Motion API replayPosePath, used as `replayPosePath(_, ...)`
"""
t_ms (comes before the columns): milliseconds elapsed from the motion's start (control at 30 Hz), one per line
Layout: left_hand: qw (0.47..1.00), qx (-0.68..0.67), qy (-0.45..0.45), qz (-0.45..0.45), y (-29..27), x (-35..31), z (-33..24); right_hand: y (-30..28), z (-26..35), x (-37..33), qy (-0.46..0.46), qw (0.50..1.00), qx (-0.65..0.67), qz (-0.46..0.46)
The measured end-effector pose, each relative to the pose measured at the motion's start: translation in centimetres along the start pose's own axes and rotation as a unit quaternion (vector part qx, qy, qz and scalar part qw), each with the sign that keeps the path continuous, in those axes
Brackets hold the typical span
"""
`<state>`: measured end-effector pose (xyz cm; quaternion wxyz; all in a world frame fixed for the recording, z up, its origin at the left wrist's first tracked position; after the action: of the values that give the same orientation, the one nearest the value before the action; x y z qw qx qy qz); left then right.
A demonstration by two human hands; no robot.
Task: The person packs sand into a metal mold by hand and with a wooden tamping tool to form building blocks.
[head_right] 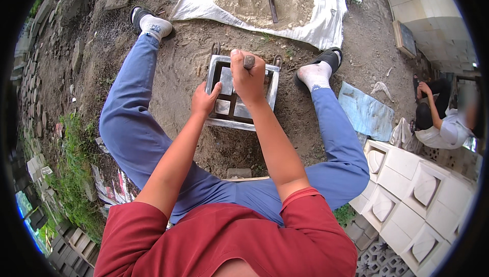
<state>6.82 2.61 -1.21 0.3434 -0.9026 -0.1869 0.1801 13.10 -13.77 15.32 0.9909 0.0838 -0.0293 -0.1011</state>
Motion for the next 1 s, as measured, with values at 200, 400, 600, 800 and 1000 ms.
replayPosePath(200,0.999,-0.024,0.014,0.022,0.6,-0.3,-1.1,-0.5,-4.1,-2.0,-0.1,0.988,-0.12,0.014)
replayPosePath(400,0.999,-0.017,0.024,-0.018,-0.1,-0.2,0.0,0.5,-1.2,-2.9,0.004,0.997,-0.069,0.03)
replayPosePath(600,1.0,0.004,0.005,0.019,0.7,-0.4,-0.8,-2.2,-3.7,-6.4,-0.149,0.98,-0.122,0.049)
replayPosePath(800,1.0,0.0,-0.002,0.019,0.7,0.0,0.9,-1.4,-1.7,-6.8,-0.049,0.996,-0.071,0.013)
replayPosePath(1000,0.999,0.003,0.012,0.041,1.4,0.0,-0.3,-3.2,-5.0,-6.9,-0.14,0.986,-0.092,-0.012)
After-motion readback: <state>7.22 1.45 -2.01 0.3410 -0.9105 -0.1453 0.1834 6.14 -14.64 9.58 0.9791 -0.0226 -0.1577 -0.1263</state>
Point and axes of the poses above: each hand's wrist, its own x-axis towards the middle knuckle, its own y-axis out of the palm, z = x × y, the point moved 4 cm from there along x, towards the middle knuckle, and after that the axes turned 11 degrees about -z, right-handed, at the moved point
